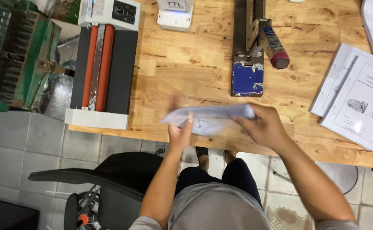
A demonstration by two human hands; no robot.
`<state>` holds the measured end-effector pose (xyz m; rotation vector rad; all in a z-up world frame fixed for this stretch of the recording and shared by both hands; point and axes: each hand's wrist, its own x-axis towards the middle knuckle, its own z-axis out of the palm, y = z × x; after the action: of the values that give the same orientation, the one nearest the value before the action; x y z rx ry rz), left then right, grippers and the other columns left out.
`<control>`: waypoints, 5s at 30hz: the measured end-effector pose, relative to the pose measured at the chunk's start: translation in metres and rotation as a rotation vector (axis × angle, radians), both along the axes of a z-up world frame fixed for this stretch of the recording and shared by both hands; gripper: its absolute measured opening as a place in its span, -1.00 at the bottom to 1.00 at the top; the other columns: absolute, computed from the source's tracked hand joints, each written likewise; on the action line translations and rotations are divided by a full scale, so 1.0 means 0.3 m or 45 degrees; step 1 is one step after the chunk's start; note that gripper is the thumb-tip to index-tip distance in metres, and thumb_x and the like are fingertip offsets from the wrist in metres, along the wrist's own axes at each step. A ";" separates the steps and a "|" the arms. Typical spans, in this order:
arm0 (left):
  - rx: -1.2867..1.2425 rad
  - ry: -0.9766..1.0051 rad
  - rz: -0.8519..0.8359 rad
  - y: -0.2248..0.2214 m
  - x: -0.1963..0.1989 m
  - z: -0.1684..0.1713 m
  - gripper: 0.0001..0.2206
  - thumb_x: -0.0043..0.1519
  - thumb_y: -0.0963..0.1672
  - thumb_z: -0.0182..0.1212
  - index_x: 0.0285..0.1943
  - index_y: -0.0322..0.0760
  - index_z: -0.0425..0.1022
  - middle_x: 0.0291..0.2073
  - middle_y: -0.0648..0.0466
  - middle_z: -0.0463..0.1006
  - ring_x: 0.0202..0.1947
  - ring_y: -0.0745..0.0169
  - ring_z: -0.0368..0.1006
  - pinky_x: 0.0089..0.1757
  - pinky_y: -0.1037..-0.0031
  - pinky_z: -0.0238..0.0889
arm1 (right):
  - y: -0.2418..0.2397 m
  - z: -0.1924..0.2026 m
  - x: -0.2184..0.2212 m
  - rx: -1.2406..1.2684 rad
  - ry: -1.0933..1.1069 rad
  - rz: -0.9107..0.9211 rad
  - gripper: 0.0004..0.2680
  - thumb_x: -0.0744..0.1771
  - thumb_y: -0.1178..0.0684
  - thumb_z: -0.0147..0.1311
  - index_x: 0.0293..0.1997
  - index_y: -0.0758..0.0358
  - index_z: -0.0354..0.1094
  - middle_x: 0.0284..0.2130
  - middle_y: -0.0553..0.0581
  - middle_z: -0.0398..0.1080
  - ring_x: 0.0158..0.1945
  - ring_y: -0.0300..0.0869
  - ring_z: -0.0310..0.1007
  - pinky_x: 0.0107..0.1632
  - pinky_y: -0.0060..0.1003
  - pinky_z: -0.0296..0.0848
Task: The person places a stack of printed papers into a laminating machine, then removes the laminated sheets. They align the laminated documents, insert them into plastic sleeves, and use a hammer to press the contents flat. The process is repeated for multiple documents.
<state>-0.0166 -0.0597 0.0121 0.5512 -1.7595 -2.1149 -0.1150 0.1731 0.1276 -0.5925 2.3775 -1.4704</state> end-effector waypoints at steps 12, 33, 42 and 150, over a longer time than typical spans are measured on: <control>-0.277 0.290 -0.374 0.054 -0.125 -0.077 -0.77 0.22 -0.32 0.31 -0.02 -0.37 0.40 -0.05 -0.05 0.54 -0.04 0.23 0.49 0.02 0.48 0.39 | 0.076 -0.453 0.106 -0.533 -0.259 -0.422 -0.82 0.34 0.21 0.22 0.03 0.36 0.42 -0.14 0.07 0.53 -0.05 -0.25 0.54 0.06 -0.32 0.54; -2.026 -0.023 -1.203 0.276 -0.265 0.660 -0.85 0.20 -0.19 0.18 -0.08 -0.19 0.54 -0.39 -0.05 0.63 -0.33 -0.04 0.62 -0.34 0.14 0.42 | 0.141 -0.458 0.078 -0.602 -0.253 -0.107 -0.72 0.27 0.26 0.24 0.07 0.32 0.37 -0.11 0.04 0.50 -0.03 -0.27 0.49 0.04 -0.37 0.49; -0.549 -0.126 -0.783 -0.070 -0.214 0.418 -0.78 0.25 -0.17 0.39 0.03 -0.35 0.54 -0.25 0.04 0.68 -0.29 0.41 0.55 -0.25 0.52 0.45 | 0.547 -0.349 -0.016 -0.348 -0.210 -0.152 -0.81 0.34 0.27 0.23 0.02 0.34 0.35 0.09 0.18 0.45 0.17 -0.18 0.44 0.20 -0.28 0.43; 0.234 -1.277 -0.517 -0.161 -0.741 -0.221 -0.68 0.03 -0.14 0.51 -0.06 -0.36 0.64 -0.22 -0.05 0.72 -0.27 0.17 0.64 -0.26 0.37 0.50 | 0.365 -0.620 -0.741 -0.051 -1.411 -0.614 -0.69 0.27 0.11 0.24 0.09 0.41 0.41 -0.10 0.20 0.54 -0.05 -0.08 0.56 0.08 -0.20 0.54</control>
<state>-0.2390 -0.1082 -0.0542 1.6493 -2.3045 -2.4975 -0.3375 0.2825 -0.0583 0.7007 1.6016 -1.4337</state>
